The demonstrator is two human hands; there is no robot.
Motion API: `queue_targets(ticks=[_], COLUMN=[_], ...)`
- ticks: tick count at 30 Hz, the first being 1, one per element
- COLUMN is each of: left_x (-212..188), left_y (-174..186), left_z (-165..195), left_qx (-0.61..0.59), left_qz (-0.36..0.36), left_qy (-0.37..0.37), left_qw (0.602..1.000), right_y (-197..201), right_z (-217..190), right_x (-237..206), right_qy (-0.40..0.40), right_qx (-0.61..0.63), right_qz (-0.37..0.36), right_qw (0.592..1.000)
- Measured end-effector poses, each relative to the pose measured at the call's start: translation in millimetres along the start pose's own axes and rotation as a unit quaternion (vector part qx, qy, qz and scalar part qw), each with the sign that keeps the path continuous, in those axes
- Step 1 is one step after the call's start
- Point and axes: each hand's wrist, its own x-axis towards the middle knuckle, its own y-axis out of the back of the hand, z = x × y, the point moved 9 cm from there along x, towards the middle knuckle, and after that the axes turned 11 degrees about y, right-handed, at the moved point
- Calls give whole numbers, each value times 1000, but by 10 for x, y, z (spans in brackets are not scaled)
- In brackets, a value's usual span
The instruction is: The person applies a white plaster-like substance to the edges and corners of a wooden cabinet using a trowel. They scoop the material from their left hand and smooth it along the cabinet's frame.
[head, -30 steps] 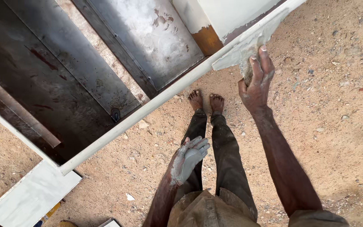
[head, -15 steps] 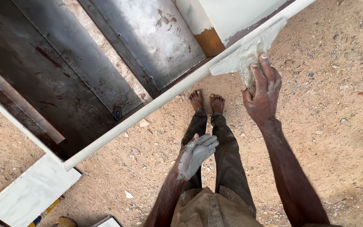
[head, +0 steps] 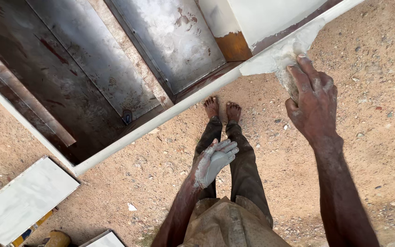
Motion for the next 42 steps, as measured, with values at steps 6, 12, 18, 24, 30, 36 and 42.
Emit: queue_targets(ticks=[6,12,18,24,30,36,42], left_x=[1,-14,5,42,105,158,256], left_y=[66,174,156,-2,-11,114,315], left_z=[19,54,42,41,53,44,-75], left_qx=[-30,-34,-26,-8,5,17,-19], left_qz=[16,26,17,29,55,37,71], left_qy=[4,-6,-16,30,39,18,29], left_qw=[999,999,999,999,998,999,997], right_y=[258,178,-174,-682,-336,-367,-743], right_z=[-222,-148,55,218,407,504,559], right_x=[284,259,24,-432,-336,123,318], right_qy=[9,5,-6,-151,-35,35,30], right_qx=[-8,0,-1,204,127,60,45], right_qz=[-65,-68,-38,-54,156,252,208], right_qw=[998,998,999,966,979,965,977])
